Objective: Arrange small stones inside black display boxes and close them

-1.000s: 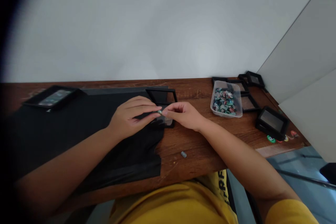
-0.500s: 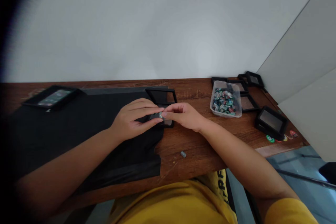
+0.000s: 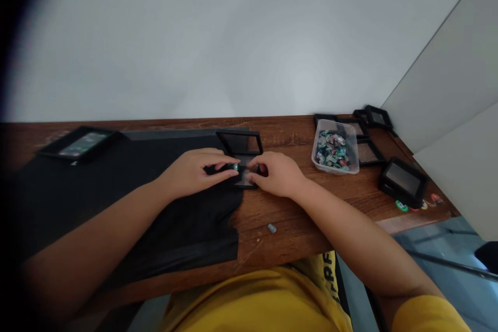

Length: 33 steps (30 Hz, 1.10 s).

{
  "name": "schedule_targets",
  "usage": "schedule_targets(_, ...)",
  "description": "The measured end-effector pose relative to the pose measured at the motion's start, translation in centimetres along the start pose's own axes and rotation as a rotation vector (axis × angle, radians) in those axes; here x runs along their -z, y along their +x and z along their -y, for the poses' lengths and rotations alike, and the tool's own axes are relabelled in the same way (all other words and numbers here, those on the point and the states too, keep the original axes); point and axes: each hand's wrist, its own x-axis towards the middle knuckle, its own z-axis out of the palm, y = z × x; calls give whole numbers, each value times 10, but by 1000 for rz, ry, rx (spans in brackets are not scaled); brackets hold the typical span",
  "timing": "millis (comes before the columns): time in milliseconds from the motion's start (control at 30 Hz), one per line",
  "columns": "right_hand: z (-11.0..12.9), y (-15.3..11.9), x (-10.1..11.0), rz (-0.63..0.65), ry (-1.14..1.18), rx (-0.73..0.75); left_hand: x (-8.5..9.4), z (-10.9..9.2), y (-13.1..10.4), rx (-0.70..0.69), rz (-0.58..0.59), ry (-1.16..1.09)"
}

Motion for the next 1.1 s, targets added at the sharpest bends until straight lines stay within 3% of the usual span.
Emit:
schedule_targets(133,4,1,-2,34,-68,-7,-4,1,1,72,98,18)
schedule_targets(233,5,1,-4,33,-76,-2,-6,2,1,102,108,23)
schedule_targets(633,-2,3,-5,-14,54,78,2,3,-1,35,2,-2)
schedule_targets(900,-3,2,-8,-192,388,125,-1,-21,1,-64,-116,-178)
schedule_targets(1100,1,-1,-8,-185,468,215,-9,-32,4,-58,-199,-291)
